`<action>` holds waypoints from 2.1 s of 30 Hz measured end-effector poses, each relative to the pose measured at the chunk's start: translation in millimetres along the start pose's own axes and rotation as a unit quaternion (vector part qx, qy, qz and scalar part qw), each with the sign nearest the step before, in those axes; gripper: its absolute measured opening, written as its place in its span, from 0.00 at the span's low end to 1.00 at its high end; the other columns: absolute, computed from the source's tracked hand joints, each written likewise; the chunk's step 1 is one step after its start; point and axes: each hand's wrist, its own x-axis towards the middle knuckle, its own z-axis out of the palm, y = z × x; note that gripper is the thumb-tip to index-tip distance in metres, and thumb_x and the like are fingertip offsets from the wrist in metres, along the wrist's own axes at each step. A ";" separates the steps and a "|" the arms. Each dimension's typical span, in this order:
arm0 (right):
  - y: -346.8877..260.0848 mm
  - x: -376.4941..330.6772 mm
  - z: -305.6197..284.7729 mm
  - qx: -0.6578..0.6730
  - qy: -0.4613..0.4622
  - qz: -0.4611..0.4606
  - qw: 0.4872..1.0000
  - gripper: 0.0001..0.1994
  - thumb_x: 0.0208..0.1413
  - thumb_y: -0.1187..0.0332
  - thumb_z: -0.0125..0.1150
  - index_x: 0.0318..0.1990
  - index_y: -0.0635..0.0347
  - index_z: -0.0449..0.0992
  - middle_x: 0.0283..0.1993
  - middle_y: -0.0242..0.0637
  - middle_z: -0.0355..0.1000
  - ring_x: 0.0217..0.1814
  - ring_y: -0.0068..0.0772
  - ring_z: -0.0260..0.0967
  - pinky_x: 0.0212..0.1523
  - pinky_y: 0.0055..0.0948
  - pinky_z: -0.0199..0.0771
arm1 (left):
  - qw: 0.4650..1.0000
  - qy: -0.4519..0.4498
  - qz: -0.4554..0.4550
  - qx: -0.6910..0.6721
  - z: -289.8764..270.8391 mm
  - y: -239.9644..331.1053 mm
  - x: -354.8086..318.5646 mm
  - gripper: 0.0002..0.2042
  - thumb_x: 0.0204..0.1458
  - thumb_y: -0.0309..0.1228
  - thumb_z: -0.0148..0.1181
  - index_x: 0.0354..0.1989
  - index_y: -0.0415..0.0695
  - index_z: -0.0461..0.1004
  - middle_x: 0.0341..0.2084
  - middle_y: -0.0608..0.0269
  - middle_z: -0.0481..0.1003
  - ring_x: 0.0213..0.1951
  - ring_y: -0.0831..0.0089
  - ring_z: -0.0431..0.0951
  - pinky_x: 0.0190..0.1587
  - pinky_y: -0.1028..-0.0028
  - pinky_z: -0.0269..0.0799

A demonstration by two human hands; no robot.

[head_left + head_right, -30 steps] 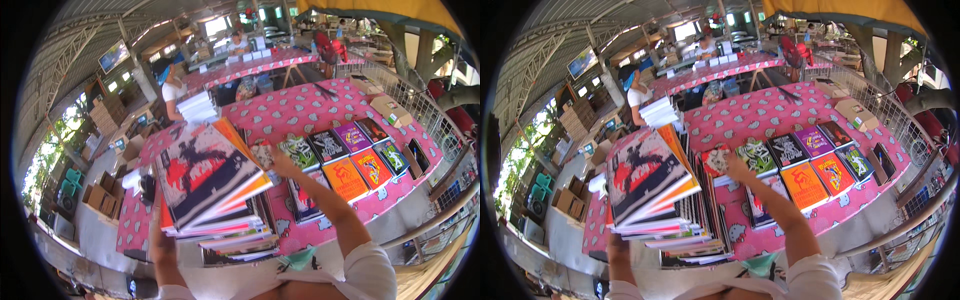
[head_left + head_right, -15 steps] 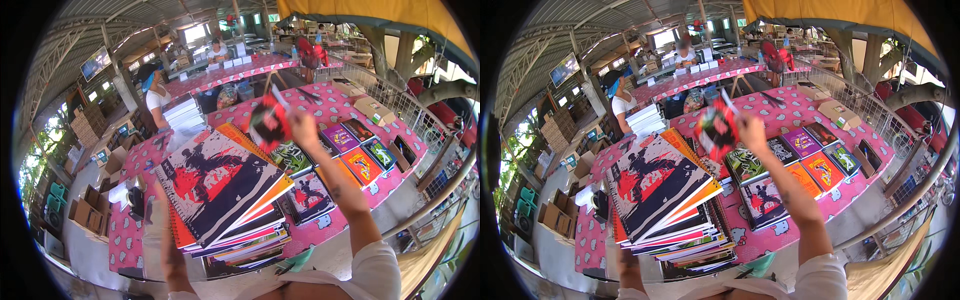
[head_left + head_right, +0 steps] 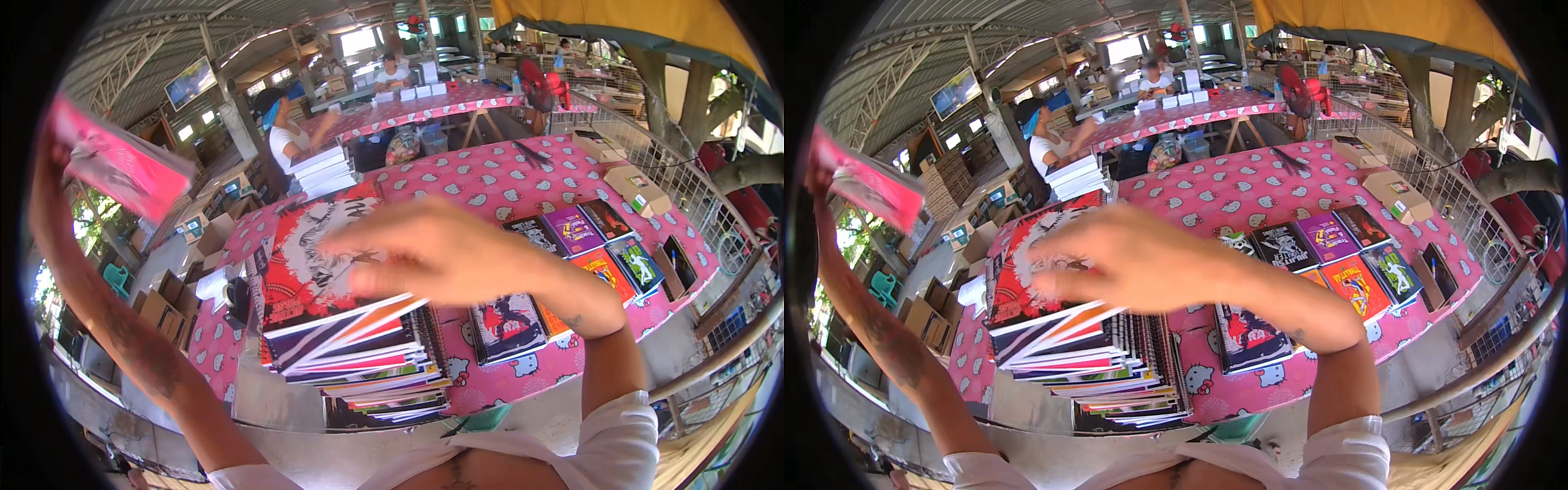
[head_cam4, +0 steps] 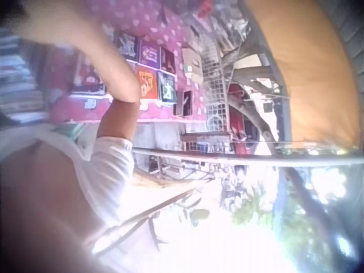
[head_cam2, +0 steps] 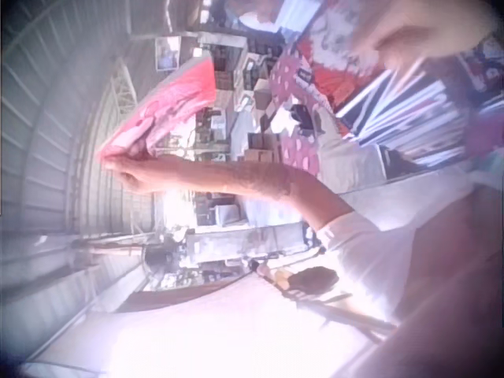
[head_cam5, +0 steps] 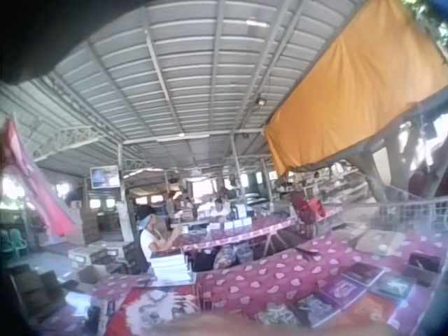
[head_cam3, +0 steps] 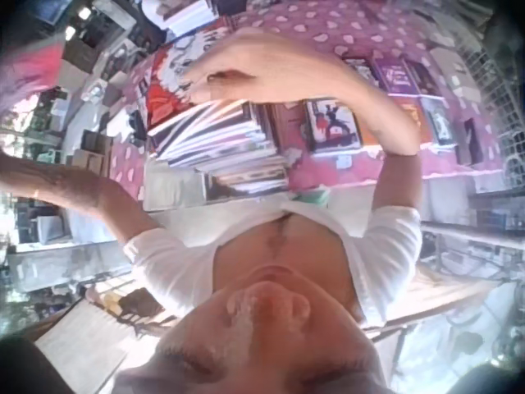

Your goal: The person sorts various spiral-bound notebooks by hand on a table, picking them up from several stacks and placing them into a single sorted pile.

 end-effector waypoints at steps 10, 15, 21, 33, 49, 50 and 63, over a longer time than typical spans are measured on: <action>258.1 -240.1 -58.7 -0.135 0.047 0.372 0.917 0.17 0.57 0.55 0.57 0.48 0.56 0.78 0.42 0.48 0.77 0.47 0.50 0.75 0.47 0.40 0.74 | 0.869 -0.460 -0.171 0.060 195.8 95.4 -181.7 0.15 0.59 0.37 0.52 0.46 0.38 0.74 0.33 0.60 0.77 0.30 0.76 0.75 0.32 0.78 0.69; 326.7 -404.5 -50.7 -0.218 -0.015 0.693 0.687 0.30 0.51 0.48 0.61 0.58 0.55 0.69 0.62 0.52 0.61 0.65 0.58 0.60 0.58 0.54 0.65 | 0.997 -0.024 -0.073 0.012 126.5 217.0 -228.8 0.15 0.58 0.29 0.53 0.53 0.38 0.72 0.42 0.57 0.76 0.40 0.74 0.76 0.42 0.76 0.72; 320.2 -401.3 -22.3 -0.217 -0.099 0.672 0.701 0.53 0.34 0.36 0.71 0.68 0.47 0.55 0.64 0.63 0.53 0.69 0.61 0.49 0.59 0.55 0.61 | 0.878 -0.266 -0.377 -0.123 389.8 224.0 -494.0 0.17 0.56 0.32 0.62 0.50 0.34 0.73 0.38 0.47 0.79 0.38 0.63 0.80 0.43 0.70 0.76; 318.5 -417.0 -118.3 -0.105 0.293 0.412 0.857 0.26 0.44 0.83 0.60 0.55 0.59 0.73 0.53 0.45 0.73 0.57 0.46 0.69 0.59 0.36 0.66 | 0.889 -0.236 -0.312 0.237 507.3 92.3 -576.6 0.17 0.57 0.40 0.55 0.41 0.34 0.71 0.32 0.45 0.75 0.34 0.44 0.76 0.37 0.47 0.71; 46.3 -63.5 -140.4 0.412 0.451 0.135 0.780 0.29 0.50 0.76 0.56 0.64 0.63 0.65 0.63 0.40 0.65 0.57 0.31 0.68 0.56 0.29 0.70 | 0.936 0.344 -0.061 0.050 109.2 284.5 -293.3 0.22 0.59 0.35 0.55 0.56 0.29 0.68 0.52 0.49 0.72 0.55 0.68 0.70 0.54 0.74 0.64; 39.7 -43.7 -122.4 0.401 0.448 0.140 0.787 0.30 0.49 0.74 0.58 0.64 0.65 0.64 0.66 0.41 0.62 0.59 0.32 0.66 0.58 0.30 0.69 | 0.958 0.284 0.005 0.040 92.4 271.9 -257.6 0.22 0.60 0.36 0.53 0.57 0.31 0.69 0.46 0.56 0.74 0.48 0.76 0.71 0.50 0.78 0.64; 71.6 -4.4 25.3 0.243 0.127 0.323 0.906 0.23 0.51 0.55 0.60 0.50 0.61 0.76 0.56 0.51 0.60 0.58 0.44 0.58 0.60 0.34 0.58 | 0.791 -0.595 -0.081 0.122 200.7 59.7 -189.1 0.23 0.63 0.45 0.45 0.60 0.43 0.68 0.58 0.50 0.68 0.62 0.59 0.65 0.64 0.67 0.57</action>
